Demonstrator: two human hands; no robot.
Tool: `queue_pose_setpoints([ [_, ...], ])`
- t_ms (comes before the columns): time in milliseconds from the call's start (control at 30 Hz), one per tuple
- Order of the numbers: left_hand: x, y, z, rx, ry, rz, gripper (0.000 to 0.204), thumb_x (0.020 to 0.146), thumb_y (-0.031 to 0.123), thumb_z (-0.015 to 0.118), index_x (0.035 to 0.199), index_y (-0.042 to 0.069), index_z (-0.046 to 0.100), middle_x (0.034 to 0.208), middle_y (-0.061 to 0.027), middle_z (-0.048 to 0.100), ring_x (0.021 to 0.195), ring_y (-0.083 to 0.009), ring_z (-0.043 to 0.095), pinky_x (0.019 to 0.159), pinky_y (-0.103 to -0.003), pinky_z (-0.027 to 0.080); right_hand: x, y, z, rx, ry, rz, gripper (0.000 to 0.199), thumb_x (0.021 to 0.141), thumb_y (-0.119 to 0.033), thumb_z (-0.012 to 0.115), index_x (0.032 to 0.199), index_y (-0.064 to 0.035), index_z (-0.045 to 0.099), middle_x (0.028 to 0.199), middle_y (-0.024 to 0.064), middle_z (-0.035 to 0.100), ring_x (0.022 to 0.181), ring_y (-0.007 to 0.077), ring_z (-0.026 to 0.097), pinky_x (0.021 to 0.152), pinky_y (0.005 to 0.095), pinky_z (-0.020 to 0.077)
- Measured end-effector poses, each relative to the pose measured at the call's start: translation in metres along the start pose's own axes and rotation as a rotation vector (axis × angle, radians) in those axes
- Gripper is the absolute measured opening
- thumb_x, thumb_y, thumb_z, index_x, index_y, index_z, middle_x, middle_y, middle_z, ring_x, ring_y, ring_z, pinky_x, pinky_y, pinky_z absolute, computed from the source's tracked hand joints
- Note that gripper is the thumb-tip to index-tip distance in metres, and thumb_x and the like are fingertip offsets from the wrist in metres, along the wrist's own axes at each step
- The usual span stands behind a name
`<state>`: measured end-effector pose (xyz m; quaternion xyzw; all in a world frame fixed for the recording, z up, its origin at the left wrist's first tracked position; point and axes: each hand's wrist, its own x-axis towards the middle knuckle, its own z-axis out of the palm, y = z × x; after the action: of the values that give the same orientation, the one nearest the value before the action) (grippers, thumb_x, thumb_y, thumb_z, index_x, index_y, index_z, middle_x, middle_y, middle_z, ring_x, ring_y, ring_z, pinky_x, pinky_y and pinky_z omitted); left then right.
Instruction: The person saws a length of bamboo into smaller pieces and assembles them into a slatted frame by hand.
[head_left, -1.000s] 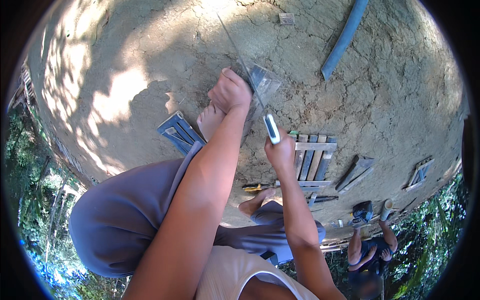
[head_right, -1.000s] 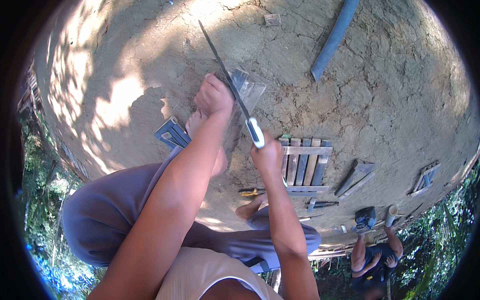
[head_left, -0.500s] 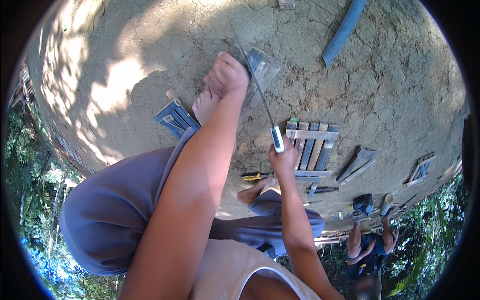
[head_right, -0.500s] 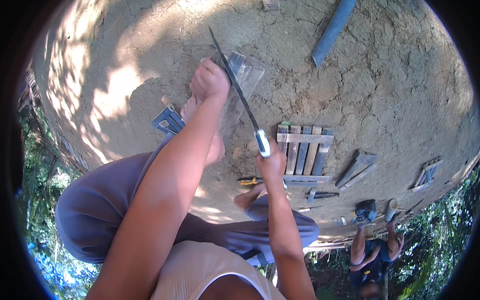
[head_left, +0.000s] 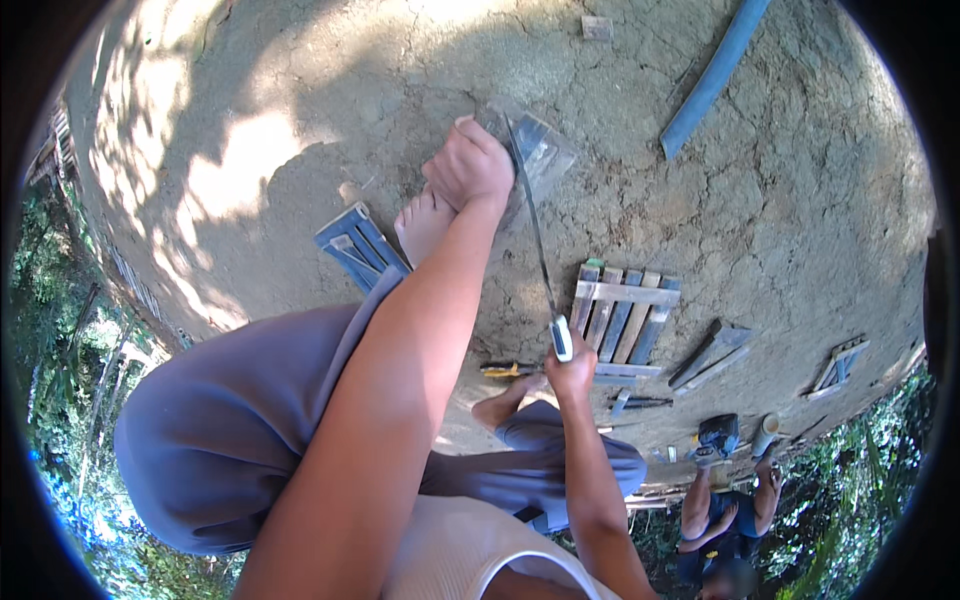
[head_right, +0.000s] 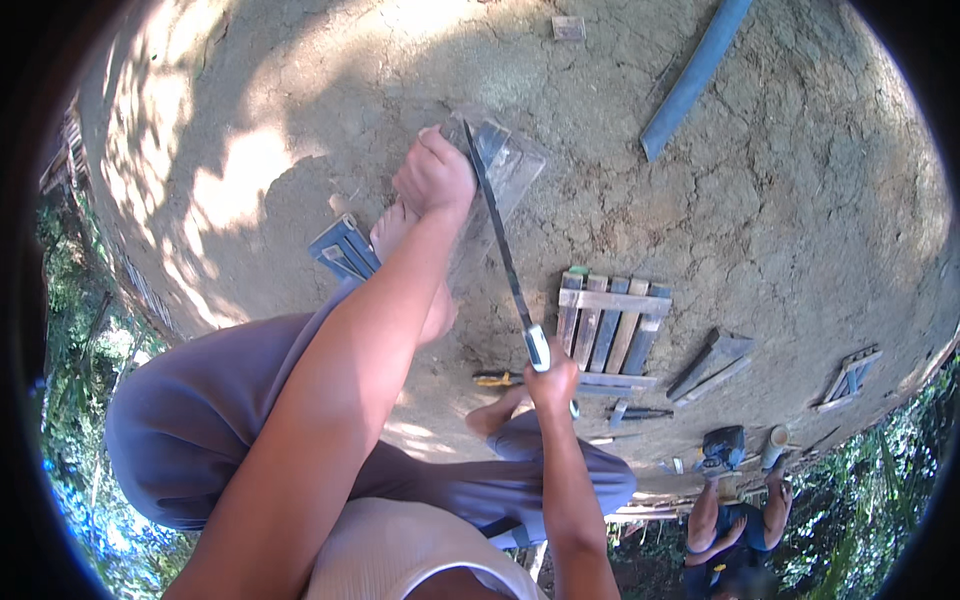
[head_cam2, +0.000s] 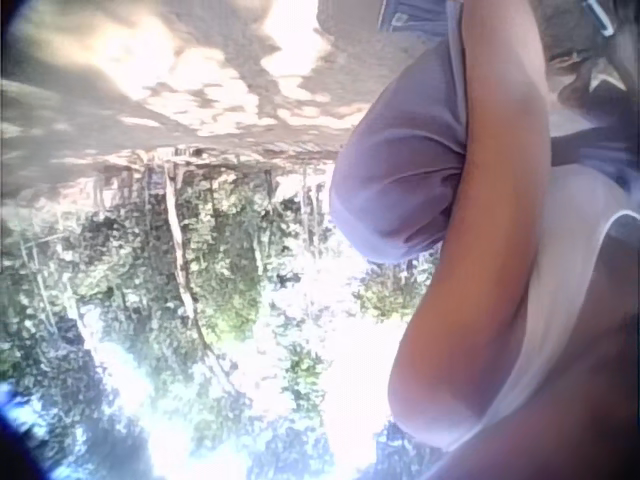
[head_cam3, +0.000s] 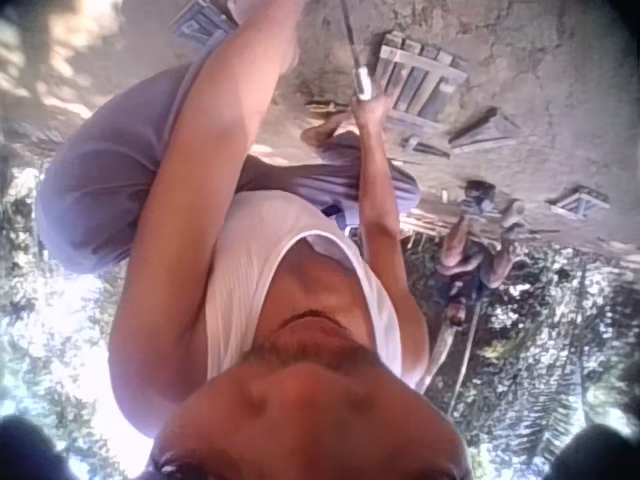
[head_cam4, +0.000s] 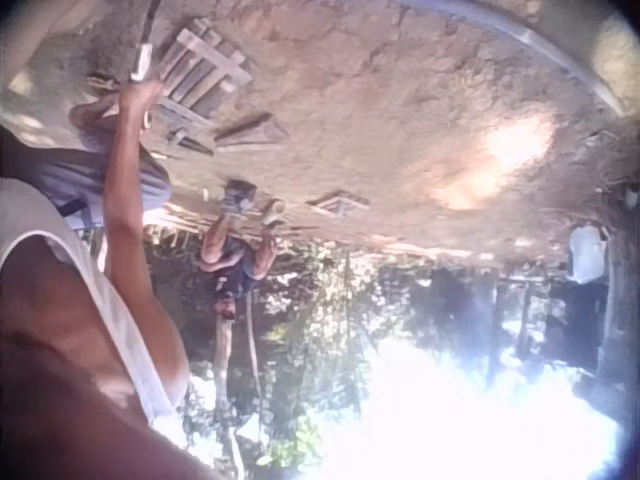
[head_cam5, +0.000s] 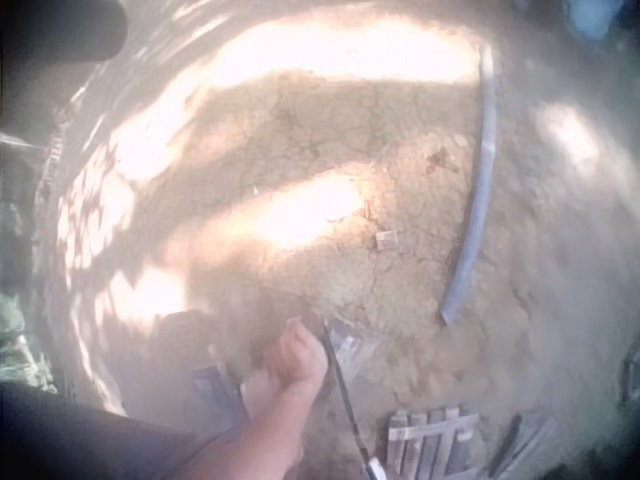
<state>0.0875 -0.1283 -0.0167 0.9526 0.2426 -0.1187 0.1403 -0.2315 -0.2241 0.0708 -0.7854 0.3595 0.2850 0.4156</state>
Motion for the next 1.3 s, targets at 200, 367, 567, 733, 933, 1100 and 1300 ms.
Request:
queue_pose_setpoints([
  [200, 0.003, 0.006, -0.01, 0.08, -0.047, -0.035, 0.057, 0.105, 0.036, 0.03, 0.099, 0.007, 0.078, 0.088, -0.0241, 0.075, 0.087, -0.045, 0.071, 0.089, -0.052, 0.048, -0.003, -0.009, -0.012, 0.1, 0.037, 0.022, 0.017, 0.08, -0.006, 0.071, 0.097, -0.0052, 0.068, 0.078, 0.0243, 0.069, 0.078, 0.0466, 0.07, 0.068, 0.0498, 0.0563],
  [367, 0.001, 0.007, -0.005, 0.008, 0.0, -0.014, 0.06, 0.105, 0.036, 0.029, 0.089, 0.002, 0.076, 0.089, -0.0269, 0.074, 0.089, -0.047, 0.071, 0.092, -0.054, 0.047, 0.031, -0.026, -0.005, 0.027, 0.046, -0.074, 0.024, 0.076, -0.006, 0.072, 0.1, -0.0052, 0.069, 0.081, 0.0242, 0.07, 0.082, 0.0472, 0.07, 0.072, 0.0523, 0.0569],
  [567, 0.005, 0.017, -0.017, 0.105, -0.183, -0.105, 0.056, 0.103, 0.034, 0.029, 0.111, 0.01, 0.08, 0.109, -0.024, 0.074, 0.107, -0.0472, 0.068, 0.101, -0.055, 0.048, 0.068, -0.079, -0.001, 0.008, 0.061, -0.012, 0.018, 0.08, -0.008, 0.073, 0.096, -0.0044, 0.066, 0.078, 0.0262, 0.069, 0.078, 0.0494, 0.068, 0.069, 0.0556, 0.0554],
  [733, -0.001, 0.005, -0.005, 0.04, -0.009, -0.022, 0.06, 0.105, 0.036, 0.029, 0.085, 0.004, 0.076, 0.087, -0.0268, 0.074, 0.088, -0.0466, 0.071, 0.09, -0.054, 0.047, 0.021, -0.011, 0.005, 0.075, 0.054, -0.016, 0.019, 0.076, -0.005, 0.073, 0.094, -0.0058, 0.067, 0.079, 0.0246, 0.07, 0.079, 0.0484, 0.069, 0.07, 0.0546, 0.0566],
  [933, -0.005, 0.007, -0.004, 0.065, -0.032, -0.032, 0.06, 0.105, 0.036, 0.029, 0.084, 0.005, 0.075, 0.085, -0.0258, 0.074, 0.087, -0.0469, 0.07, 0.089, -0.055, 0.046, 0.103, -0.115, -0.006, -0.026, 0.06, -0.064, 0.014, 0.082, -0.008, 0.07, 0.096, -0.0038, 0.067, 0.082, 0.0254, 0.07, 0.081, 0.0479, 0.069, 0.07, 0.0549, 0.0559],
  [1100, 0.008, 0.003, -0.004, 0.027, 0.017, -0.02, 0.06, 0.106, 0.036, 0.029, 0.086, 0.005, 0.076, 0.084, -0.0265, 0.073, 0.085, -0.048, 0.07, 0.09, -0.054, 0.046, 0.088, -0.084, 0.003, 0.033, 0.066, -0.119, 0.019, 0.081, -0.007, 0.071, 0.1, -0.0054, 0.069, 0.08, 0.025, 0.07, 0.079, 0.048, 0.069, 0.069, 0.0542, 0.0559],
  [1300, 0.002, 0.018, -0.016, 0.117, -0.134, -0.052, 0.058, 0.106, 0.035, 0.029, 0.1, 0.007, 0.079, 0.088, -0.0249, 0.075, 0.087, -0.0452, 0.072, 0.092, -0.052, 0.048, 0.063, -0.064, -0.003, -0.042, 0.068, -0.06, 0.018, 0.078, -0.006, 0.071, 0.095, -0.0059, 0.068, 0.079, 0.0248, 0.07, 0.077, 0.048, 0.069, 0.07, 0.056, 0.0563],
])
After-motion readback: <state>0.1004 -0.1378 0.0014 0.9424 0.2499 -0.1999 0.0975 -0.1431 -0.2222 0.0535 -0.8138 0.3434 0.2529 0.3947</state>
